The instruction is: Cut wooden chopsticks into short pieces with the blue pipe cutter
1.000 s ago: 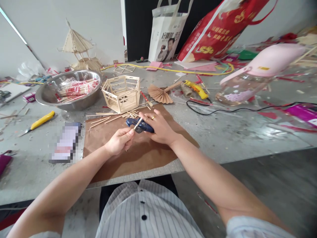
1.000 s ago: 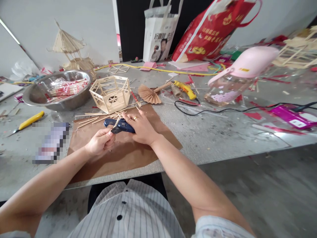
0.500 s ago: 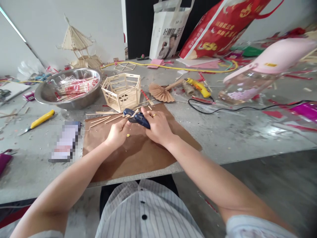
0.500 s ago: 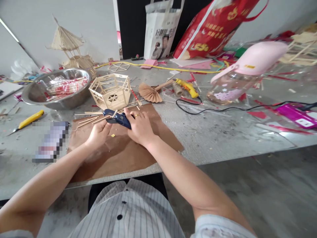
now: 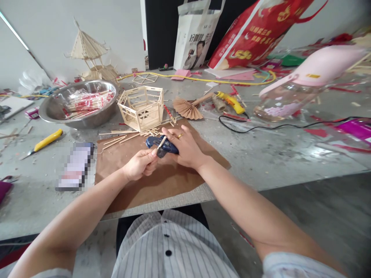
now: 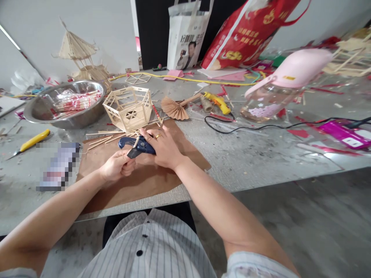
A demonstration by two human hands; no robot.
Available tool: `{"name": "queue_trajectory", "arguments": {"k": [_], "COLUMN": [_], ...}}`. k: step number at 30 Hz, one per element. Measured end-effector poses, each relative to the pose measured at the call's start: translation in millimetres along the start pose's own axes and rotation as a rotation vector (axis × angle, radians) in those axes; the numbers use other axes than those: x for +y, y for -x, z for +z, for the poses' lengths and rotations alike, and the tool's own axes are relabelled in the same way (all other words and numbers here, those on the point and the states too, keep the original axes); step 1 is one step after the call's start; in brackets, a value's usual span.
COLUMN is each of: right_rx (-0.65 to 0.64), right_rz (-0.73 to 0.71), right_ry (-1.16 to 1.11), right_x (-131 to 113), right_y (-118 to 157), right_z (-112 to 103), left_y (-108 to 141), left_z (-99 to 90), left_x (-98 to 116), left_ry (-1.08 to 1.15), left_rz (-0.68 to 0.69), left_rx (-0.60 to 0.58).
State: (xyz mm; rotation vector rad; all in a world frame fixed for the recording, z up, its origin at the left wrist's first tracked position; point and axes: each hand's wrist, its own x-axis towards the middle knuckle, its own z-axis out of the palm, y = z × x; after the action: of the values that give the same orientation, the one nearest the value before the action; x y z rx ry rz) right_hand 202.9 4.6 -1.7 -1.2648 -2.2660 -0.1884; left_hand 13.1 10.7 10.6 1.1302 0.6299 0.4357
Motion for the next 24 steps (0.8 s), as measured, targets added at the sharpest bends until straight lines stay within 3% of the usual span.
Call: {"name": "queue_trajectory", "arguments": {"k": [3,5,8,12,15,18,20,24], "right_rx": [0.012,0.035,0.012,-0.142,-0.167,-0.017,0.103,0.075], "right_rz": [0.060,0.151,0.382,0.765,0.898,0.746,0.487,-0.038], "right_ry": [0.051,0.101,0.193,0.282,0.302,0.298,0.254,0.148], "right_x": [5,12,29,58,69,56,35,-4], "right_y": [0,1,7,20,23,15,7,-3], "right_z": [-4,-7,-7,0,4,2,0,5], "left_y": [1,2,1,-1,-1,-1,0,-1], "left_z": [-3.6,-5.9,-9.5,-14.0,-14.9,-13.2,-11.3,-8.0], "left_x": [2,4,6,5,3,1,0,0], "left_ry": [-0.085,-0.233,-0.519,-0.913,-1.153,-1.355,-1.467,-1.612], "left_rz": [0.036,0.080,0.141,0.207,0.229,0.171,0.109,0.053], "left_rx": [0.024,0.102,0.273,0.439,0.501,0.523,0.529,0.511]}}
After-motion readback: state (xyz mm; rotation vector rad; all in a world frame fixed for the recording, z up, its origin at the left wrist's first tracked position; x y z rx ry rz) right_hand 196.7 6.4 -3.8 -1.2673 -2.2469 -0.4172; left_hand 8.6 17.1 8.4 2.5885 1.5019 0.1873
